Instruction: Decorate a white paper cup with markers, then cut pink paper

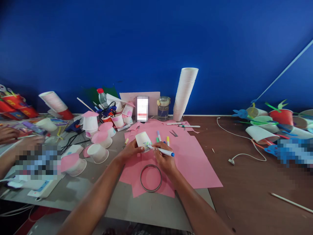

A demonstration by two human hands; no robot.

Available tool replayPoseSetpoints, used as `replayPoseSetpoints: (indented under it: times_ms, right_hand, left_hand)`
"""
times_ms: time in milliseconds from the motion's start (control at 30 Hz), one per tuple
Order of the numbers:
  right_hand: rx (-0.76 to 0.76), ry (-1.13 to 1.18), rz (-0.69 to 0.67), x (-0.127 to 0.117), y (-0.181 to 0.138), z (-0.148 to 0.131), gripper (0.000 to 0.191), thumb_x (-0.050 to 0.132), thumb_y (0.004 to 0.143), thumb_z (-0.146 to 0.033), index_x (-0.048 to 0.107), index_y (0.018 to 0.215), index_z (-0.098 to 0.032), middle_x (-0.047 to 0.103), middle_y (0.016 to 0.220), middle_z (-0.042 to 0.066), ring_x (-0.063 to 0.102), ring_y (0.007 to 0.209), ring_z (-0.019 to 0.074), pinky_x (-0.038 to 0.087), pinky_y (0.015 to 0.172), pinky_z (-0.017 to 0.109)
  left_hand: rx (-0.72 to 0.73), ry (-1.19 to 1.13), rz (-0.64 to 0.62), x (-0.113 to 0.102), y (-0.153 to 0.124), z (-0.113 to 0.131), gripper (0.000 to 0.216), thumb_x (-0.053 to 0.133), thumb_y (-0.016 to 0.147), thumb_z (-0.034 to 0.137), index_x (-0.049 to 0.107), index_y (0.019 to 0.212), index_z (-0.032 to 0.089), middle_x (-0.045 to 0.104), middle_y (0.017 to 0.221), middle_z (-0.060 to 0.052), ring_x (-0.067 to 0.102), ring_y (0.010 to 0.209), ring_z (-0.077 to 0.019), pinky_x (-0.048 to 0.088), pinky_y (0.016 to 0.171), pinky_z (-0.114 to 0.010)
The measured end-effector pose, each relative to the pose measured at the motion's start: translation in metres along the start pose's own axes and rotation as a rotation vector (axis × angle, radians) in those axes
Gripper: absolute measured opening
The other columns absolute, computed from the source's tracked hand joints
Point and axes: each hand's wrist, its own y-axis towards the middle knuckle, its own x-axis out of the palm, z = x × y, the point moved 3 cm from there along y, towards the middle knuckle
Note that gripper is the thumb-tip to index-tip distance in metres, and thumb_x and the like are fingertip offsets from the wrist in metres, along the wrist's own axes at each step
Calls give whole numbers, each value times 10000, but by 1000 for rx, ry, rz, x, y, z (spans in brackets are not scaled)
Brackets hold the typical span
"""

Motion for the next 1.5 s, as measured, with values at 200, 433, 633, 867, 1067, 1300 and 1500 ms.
replayPoseSetpoints:
  times_ms: [200,433,633,867,1067,1300,1500]
  right_hand:
    - [23,20,5,0,0,1,175,541,850,-347,624,828,-194,497,590,-32,408,476,105,345,454,238]
    - [10,9,15,-2,2,-6,152,542,831,-320,627,797,-198,505,591,-22,409,484,111,334,456,243]
    - [27,37,4,-1,3,-2,135,535,832,-294,624,800,-198,499,583,-29,415,474,109,345,452,241]
    - [36,41,11,-1,3,0,152,545,826,-314,631,802,-191,502,600,-27,420,485,105,350,451,234]
    - [40,20,30,-2,3,-1,153,543,817,-317,621,779,-191,497,589,-28,395,473,99,331,441,232]
    - [46,10,34,-3,3,0,151,544,810,-320,619,775,-193,504,574,-27,413,482,107,340,444,233]
    - [58,23,52,-4,4,-1,144,542,804,-295,632,765,-189,522,586,-22,434,496,111,355,458,237]
  left_hand:
    - [-7,17,9,-1,0,1,708,823,525,572,583,1014,120,646,939,-89,580,844,-207,435,737,-296]
    - [-5,35,1,-2,-1,0,692,814,555,564,581,1036,125,649,957,-89,578,856,-205,436,739,-288]
    - [-5,46,7,-4,-1,-1,680,820,560,545,589,1037,119,652,958,-90,576,851,-204,436,734,-287]
    - [-14,9,-16,-2,-2,1,670,825,569,525,591,1051,123,657,991,-99,587,878,-209,441,755,-291]
    - [-16,5,-20,-4,-1,-4,668,831,582,493,582,1080,124,659,1009,-102,596,891,-213,445,775,-296]
    - [-21,-23,-19,-2,-2,0,680,842,563,488,582,1079,128,662,1021,-103,600,904,-217,449,778,-296]
    - [-20,-41,-17,-2,-2,-1,678,845,570,469,581,1095,131,663,1037,-105,601,914,-219,450,783,-296]
